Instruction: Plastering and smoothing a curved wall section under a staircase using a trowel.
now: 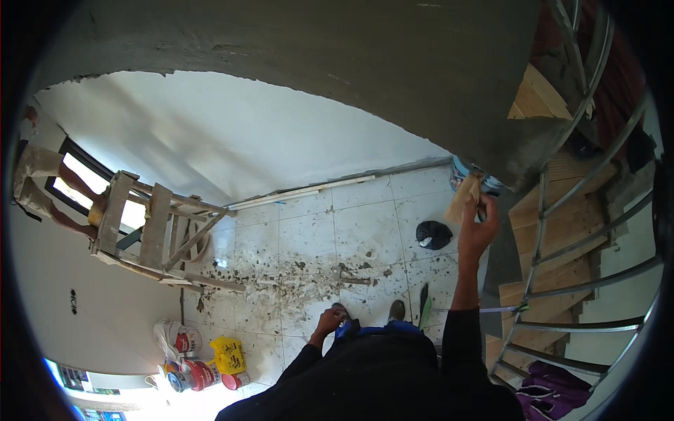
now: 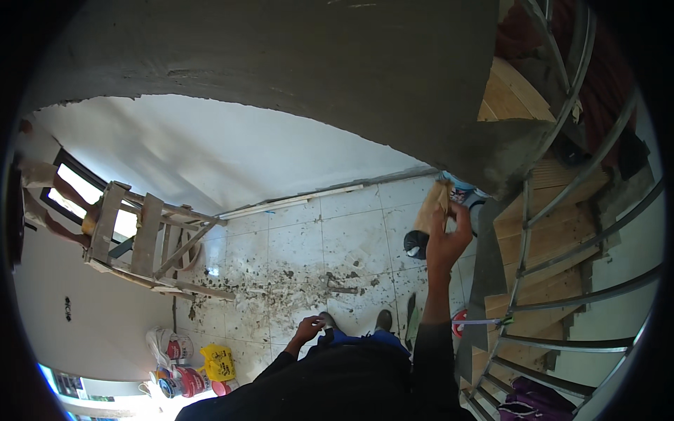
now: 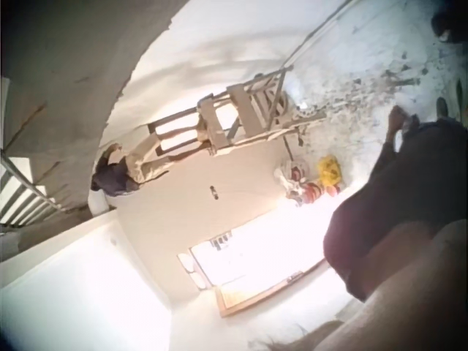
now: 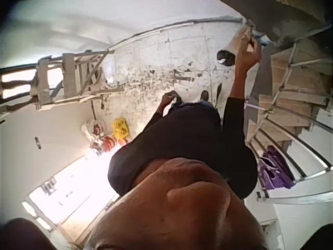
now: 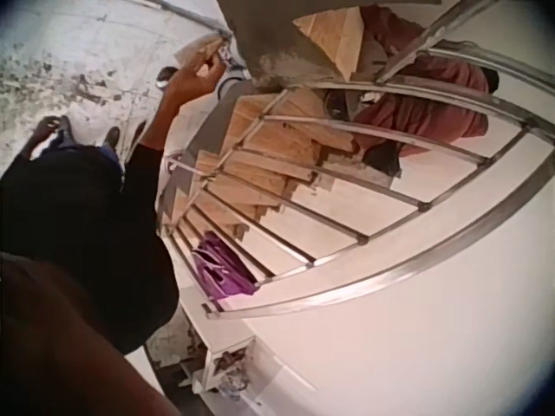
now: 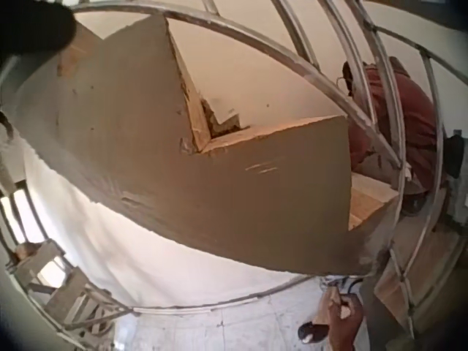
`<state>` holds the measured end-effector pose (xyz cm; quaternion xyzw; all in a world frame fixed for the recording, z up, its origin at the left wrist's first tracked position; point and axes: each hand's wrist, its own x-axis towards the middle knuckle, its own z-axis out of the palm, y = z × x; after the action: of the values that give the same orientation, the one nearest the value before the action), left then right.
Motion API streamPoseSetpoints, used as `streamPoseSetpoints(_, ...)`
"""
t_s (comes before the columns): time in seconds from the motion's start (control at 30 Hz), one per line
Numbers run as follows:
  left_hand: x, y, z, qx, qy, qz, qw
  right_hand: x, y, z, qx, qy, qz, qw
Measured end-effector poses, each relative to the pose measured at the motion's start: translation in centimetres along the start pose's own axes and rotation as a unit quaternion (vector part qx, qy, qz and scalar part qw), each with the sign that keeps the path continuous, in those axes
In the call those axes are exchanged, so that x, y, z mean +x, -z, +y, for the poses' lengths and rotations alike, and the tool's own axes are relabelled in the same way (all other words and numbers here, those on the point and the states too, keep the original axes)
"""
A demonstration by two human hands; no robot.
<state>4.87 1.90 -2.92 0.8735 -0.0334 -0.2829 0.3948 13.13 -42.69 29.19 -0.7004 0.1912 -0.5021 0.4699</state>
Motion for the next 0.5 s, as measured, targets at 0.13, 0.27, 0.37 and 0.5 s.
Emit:
streamPoseSetpoints(0.13, -3.0, -2.0, -10.2, -0.069, 0.106, 0.045, 0.991, 3.4, -1.9, -2.3, -0.040, 0.123, -0.019, 0.991)
streamPoseSetpoints(0.27, -7.8, -1.8, -9.4, -0.262, 0.310, 0.068, 0.912, 6.4, -0.9, -2.4, -0.129, 0.269, 0.029, 0.954)
streamPoseSetpoints(0.37, -11.1, -2.8, -12.0, -0.308, 0.328, 0.098, 0.887, 7.5, -1.9, -3.5, -0.135, 0.289, 0.039, 0.947)
streamPoseSetpoints(0.5, -13.0, -3.9, -12.4, -0.132, 0.284, 0.040, 0.949, 8.2, -2.3, -3.4, -0.103, 0.258, 0.019, 0.961)
